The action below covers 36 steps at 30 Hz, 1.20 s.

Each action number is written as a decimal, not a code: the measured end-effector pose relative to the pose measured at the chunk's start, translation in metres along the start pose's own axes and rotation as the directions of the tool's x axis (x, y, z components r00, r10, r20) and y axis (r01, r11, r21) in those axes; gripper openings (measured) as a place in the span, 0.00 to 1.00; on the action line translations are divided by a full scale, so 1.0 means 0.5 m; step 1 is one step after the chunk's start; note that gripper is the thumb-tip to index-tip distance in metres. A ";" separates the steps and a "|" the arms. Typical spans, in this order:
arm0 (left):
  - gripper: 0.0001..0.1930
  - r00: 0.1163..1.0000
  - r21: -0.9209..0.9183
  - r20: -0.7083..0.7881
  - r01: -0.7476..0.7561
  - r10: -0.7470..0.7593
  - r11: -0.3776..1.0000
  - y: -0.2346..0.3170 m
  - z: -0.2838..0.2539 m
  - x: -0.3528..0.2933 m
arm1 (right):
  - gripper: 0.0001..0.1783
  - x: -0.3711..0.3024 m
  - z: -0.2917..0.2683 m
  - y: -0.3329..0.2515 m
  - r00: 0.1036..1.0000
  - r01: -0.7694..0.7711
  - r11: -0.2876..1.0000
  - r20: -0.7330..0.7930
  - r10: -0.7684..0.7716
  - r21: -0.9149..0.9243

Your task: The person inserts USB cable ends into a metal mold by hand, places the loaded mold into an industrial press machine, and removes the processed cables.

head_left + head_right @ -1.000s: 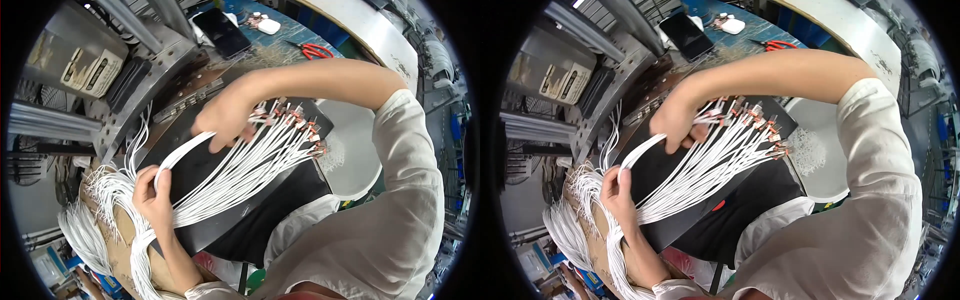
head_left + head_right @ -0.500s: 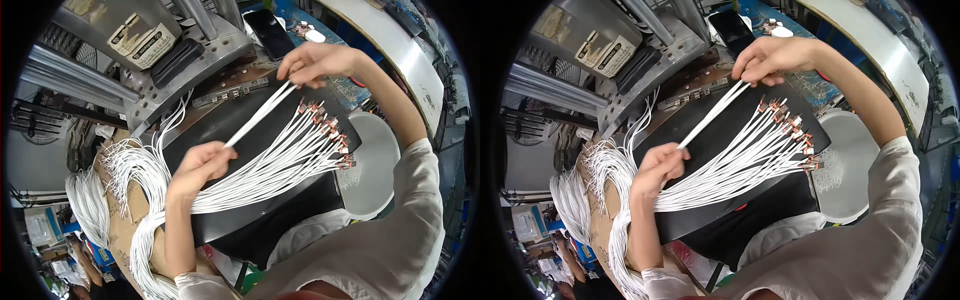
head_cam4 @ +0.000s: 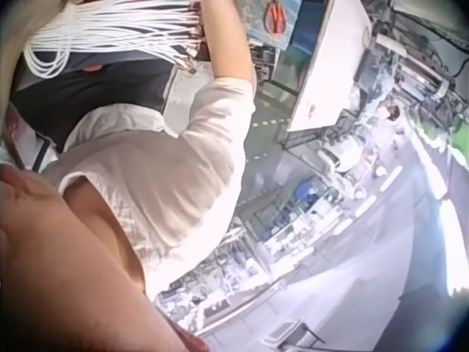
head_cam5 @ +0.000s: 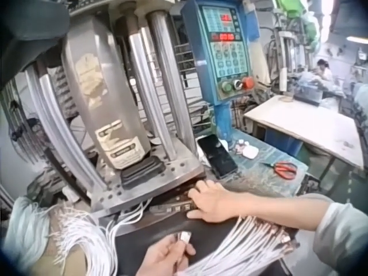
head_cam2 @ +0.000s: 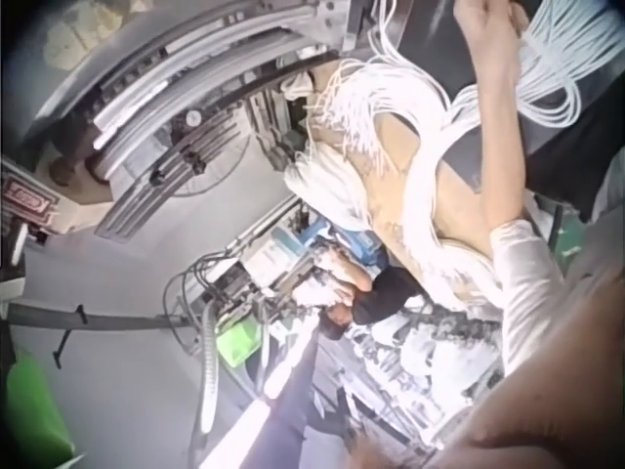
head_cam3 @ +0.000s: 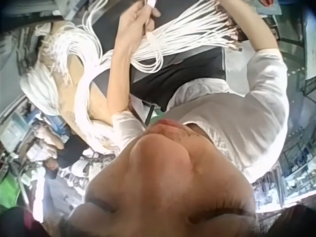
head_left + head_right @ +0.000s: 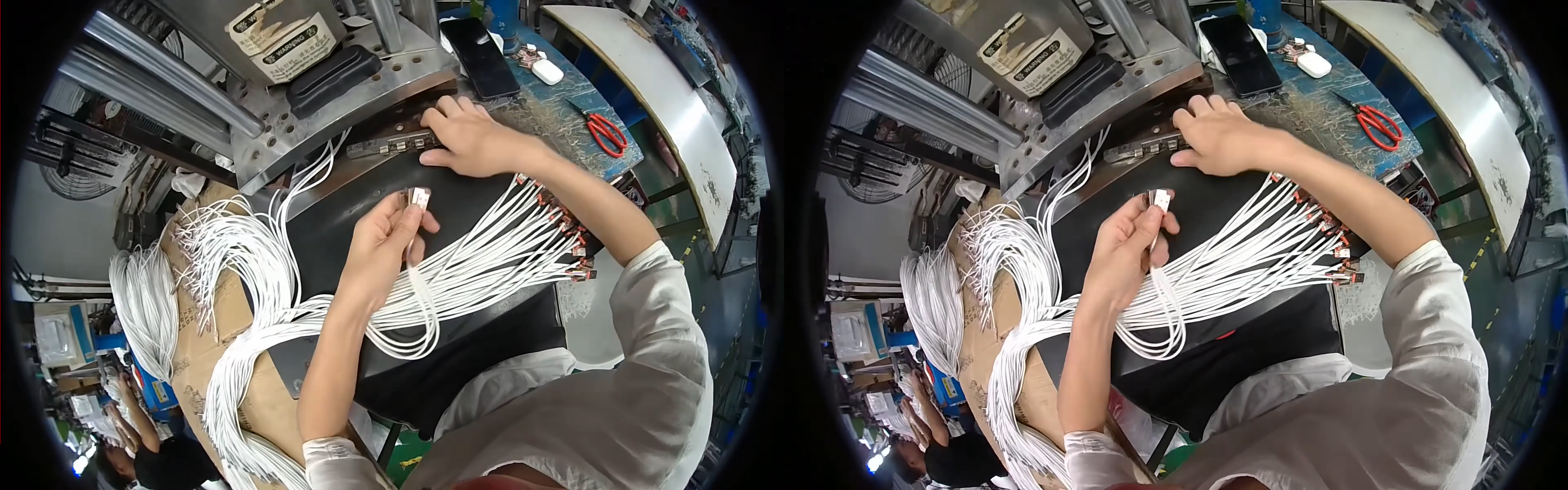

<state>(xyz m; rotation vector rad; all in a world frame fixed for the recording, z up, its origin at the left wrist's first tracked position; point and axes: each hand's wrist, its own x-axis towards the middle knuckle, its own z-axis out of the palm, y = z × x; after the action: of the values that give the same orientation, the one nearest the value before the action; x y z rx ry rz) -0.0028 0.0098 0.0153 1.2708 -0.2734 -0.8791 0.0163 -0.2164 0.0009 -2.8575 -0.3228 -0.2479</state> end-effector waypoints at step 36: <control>0.10 0.980 0.239 -0.175 -0.050 0.093 0.970 -0.020 0.007 -0.002 | 0.15 -0.045 -0.043 -0.040 0.926 -0.376 0.276 0.344 0.157 0.885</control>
<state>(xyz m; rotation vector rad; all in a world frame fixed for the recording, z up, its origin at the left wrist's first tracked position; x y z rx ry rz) -0.0098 0.0078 0.0076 1.5418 -0.2789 -0.6749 -0.0132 -0.2076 0.0217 -1.6488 0.0350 0.2495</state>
